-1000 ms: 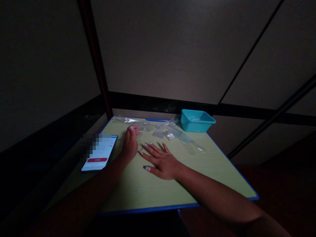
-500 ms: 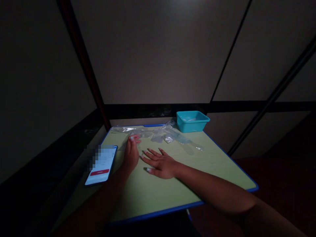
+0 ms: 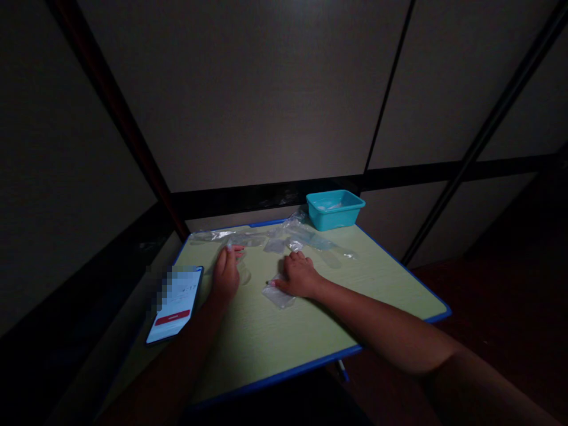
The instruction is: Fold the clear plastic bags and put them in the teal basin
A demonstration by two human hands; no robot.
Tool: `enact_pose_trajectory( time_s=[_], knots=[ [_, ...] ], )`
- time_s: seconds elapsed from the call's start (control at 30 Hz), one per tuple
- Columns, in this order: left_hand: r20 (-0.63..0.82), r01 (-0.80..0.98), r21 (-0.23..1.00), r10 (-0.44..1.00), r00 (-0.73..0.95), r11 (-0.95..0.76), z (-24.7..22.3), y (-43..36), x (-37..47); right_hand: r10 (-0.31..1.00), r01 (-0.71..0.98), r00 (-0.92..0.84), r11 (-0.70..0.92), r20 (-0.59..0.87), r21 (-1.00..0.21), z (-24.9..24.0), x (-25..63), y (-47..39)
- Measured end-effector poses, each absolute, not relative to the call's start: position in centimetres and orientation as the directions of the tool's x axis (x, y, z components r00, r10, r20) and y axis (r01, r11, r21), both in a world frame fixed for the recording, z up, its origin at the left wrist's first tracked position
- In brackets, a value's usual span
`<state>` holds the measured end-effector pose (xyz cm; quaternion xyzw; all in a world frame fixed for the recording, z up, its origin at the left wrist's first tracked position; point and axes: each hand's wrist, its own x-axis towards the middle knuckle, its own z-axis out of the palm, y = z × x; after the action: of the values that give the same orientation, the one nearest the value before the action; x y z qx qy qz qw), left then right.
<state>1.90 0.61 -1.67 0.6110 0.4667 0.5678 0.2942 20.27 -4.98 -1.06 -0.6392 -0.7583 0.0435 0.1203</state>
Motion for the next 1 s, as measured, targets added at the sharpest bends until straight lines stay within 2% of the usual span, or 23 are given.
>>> enact_pose_trajectory(
  time_s=[0.17, 0.33, 0.53, 0.7, 0.8, 0.93, 1.0],
  knots=[
    [0.402, 0.279, 0.860, 0.904, 0.149, -0.428, -2.0, -0.2, 2.8, 0.974, 0.949, -0.210, 0.225, 0.086, -0.223, -1.3, 19.9, -5.1],
    [0.324, 0.153, 0.915, 0.907, 0.271, -0.373, -2.3, -1.1, 3.8, 0.965, 0.918, -0.256, 0.261, 0.056, -0.299, -0.8, 20.0, -5.0],
    [0.129, 0.049, 0.984, 0.881, 0.456, -0.169, -2.1, -1.9, 4.3, 0.933, 0.832, -0.289, 0.356, 0.215, -0.425, -0.6, 20.4, -4.8],
    [0.117, 0.087, 0.982, 0.900, 0.420, -0.168, -1.7, -2.5, 4.5, 0.915, 0.788, -0.265, 0.388, 0.305, -0.478, -0.8, 20.3, -4.9],
    [0.138, 0.110, 0.976, 0.922, 0.362, -0.189, -1.4, -2.4, 4.5, 0.925, 0.720, -0.214, 0.366, 0.313, -0.589, -0.9, 20.5, -4.9],
    [0.193, 0.074, 0.975, 0.959, 0.208, -0.212, -1.3, -2.1, 4.2, 0.961, 0.397, -0.164, 0.269, 0.221, -0.878, -1.2, 20.7, -4.4],
    [0.217, 0.060, 0.972, 0.965, 0.148, -0.228, -1.4, -2.0, 4.0, 0.973, 0.186, -0.167, 0.192, 0.161, -0.964, -1.4, 20.7, -4.2]
  ],
)
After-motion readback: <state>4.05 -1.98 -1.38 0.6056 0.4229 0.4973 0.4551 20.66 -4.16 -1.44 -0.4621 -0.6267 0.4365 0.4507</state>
